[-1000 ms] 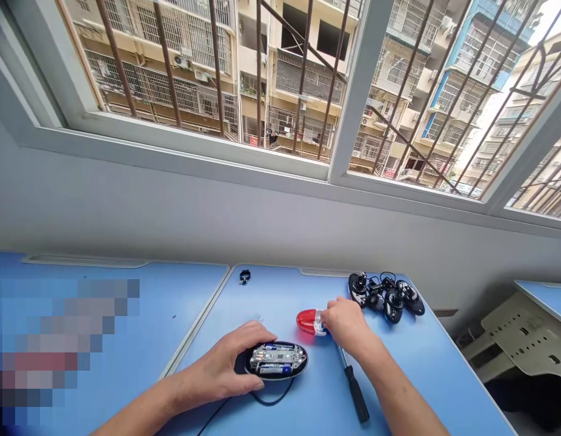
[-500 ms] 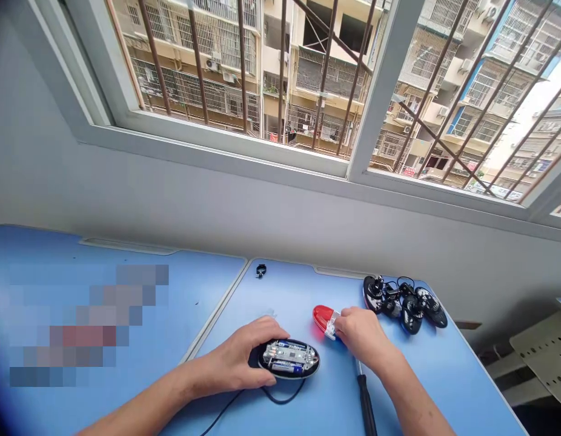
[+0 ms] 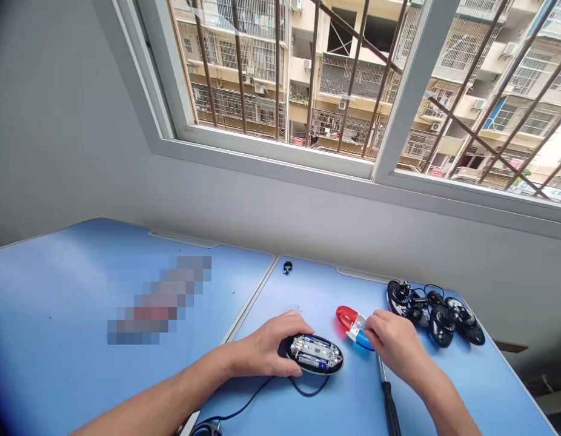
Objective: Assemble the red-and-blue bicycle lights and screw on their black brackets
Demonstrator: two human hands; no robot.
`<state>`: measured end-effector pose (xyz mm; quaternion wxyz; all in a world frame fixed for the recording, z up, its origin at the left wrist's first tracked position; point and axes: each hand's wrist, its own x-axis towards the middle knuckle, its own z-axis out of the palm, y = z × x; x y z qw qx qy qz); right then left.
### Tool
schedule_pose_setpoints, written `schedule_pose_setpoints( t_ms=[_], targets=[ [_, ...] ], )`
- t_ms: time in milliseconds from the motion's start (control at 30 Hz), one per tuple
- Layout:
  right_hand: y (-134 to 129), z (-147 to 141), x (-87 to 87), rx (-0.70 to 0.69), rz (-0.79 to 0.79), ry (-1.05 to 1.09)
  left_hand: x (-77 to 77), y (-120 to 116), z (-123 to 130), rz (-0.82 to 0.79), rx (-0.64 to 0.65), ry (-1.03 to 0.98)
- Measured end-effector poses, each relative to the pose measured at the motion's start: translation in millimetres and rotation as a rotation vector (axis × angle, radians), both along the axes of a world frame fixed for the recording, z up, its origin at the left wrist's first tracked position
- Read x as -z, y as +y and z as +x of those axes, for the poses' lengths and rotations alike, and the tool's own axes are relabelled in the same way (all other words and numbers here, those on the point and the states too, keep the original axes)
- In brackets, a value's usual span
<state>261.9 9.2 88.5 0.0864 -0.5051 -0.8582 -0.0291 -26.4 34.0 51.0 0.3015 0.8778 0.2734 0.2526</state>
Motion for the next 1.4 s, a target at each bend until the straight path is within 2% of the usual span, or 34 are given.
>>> schedule_pose_setpoints(
  t_ms=[67,133,367,467,567,667,767,867,1000,1200,1400],
  targets=[
    [-11,-4,-6.4,-0.064,-0.050,0.059,0.0,0,-1,-0.005,-0.002,0.009],
    [-20,-11,-5.6,-0.107,-0.111,0.045,-0.1,0,-1,-0.011,-0.004,0.023],
    [-25,-40,20.3,-0.093,-0.053,-0.241,-4.0,-1,-3,-0.028,-0.007,0.046],
    [-27,-42,14.2,-0.060,-0.060,-0.283,-6.8,-1,-3,-0.064,-0.005,0.052],
    [-27,-32,0.9,-0.029,-0.051,-0.195,-8.6,-1,-4,-0.077,0.009,0.060],
    [-20,-19,-5.2,0.056,0.090,-0.009,-8.0,1,-4,-0.072,0.017,0.051],
    [-5,-15,1.0,0.077,0.167,0.082,-7.1,1,-4,-0.062,0.016,0.045],
    [8,-22,8.7,0.047,0.071,-0.027,-7.9,1,-4,-0.055,0.005,0.056],
    [19,-33,6.7,0.045,-0.043,-0.209,-8.7,0,-4,-0.081,0.005,0.063],
    [21,-38,0.0,0.096,-0.066,-0.267,-9.2,0,-3,-0.083,0.003,0.061],
    [22,-41,3.7,0.177,-0.072,-0.259,-8.3,0,-2,-0.086,0.003,0.067]
  ],
)
